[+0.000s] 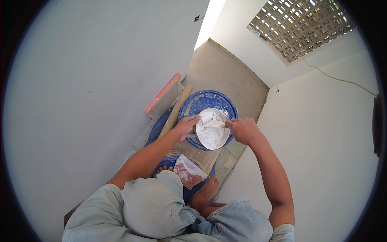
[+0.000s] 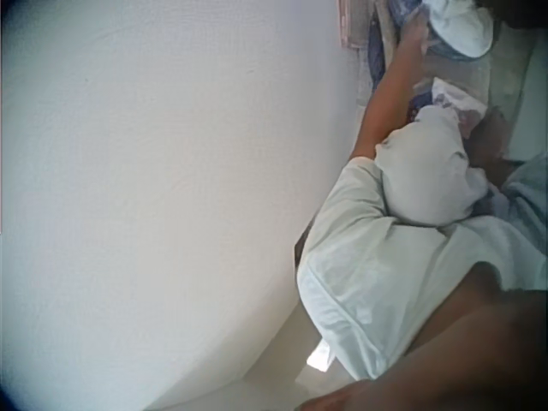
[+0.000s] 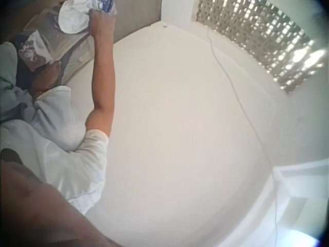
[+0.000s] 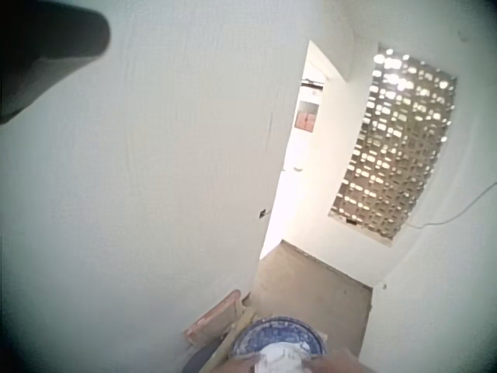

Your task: The person mixes a white substance in a bucket with water, stirs it using a putty knife, and then applies the mixture to a wall area using a spreader.

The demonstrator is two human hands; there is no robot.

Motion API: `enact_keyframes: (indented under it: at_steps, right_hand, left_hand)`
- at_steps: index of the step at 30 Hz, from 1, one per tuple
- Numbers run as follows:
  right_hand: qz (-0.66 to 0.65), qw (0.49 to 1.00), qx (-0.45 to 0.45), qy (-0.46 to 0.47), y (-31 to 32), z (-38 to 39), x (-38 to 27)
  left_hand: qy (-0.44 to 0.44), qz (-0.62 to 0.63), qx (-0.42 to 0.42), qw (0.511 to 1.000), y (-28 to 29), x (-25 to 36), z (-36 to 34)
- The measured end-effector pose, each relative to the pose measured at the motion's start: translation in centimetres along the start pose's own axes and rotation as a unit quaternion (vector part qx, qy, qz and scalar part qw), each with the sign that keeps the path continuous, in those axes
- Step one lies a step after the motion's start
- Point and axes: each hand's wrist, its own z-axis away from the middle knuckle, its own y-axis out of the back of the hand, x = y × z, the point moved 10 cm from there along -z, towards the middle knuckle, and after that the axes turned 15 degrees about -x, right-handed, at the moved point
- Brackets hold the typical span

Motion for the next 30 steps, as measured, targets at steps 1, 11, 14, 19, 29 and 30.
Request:
enact_keyframes:
  at_steps: [1,11,14,19,29,30]
  right_hand:
    - [-0.001,1.000,-0.001,-0.001,0.5,-0.2,0.4]
    - [0.212,0.957,0.150,0.127,3.0,-1.0,2.4]
    - [0.132,0.988,0.073,0.028,0.5,-1.6,5.9]
    - [-0.078,0.995,0.045,-0.044,-5.2,0.7,9.2]
    - [-0.367,0.930,0.009,-0.036,-9.9,3.5,6.4]
    - [-0.376,0.926,0.008,-0.023,-10.5,3.6,5.9]
  left_hand:
    - [-0.009,-0.046,-0.003,0.999,-0.4,1.6,0.3]
    - [-0.032,-0.212,-0.054,0.975,-3.0,6.6,-0.5]
    - [-0.099,-0.266,-0.080,0.955,-1.7,6.4,-2.0]
    - [-0.115,-0.368,-0.058,0.921,-1.6,6.3,-2.3]
    - [-0.131,-0.071,0.032,0.988,-2.0,3.4,1.2]
    - [-0.131,-0.072,0.031,0.988,-2.0,2.9,1.0]
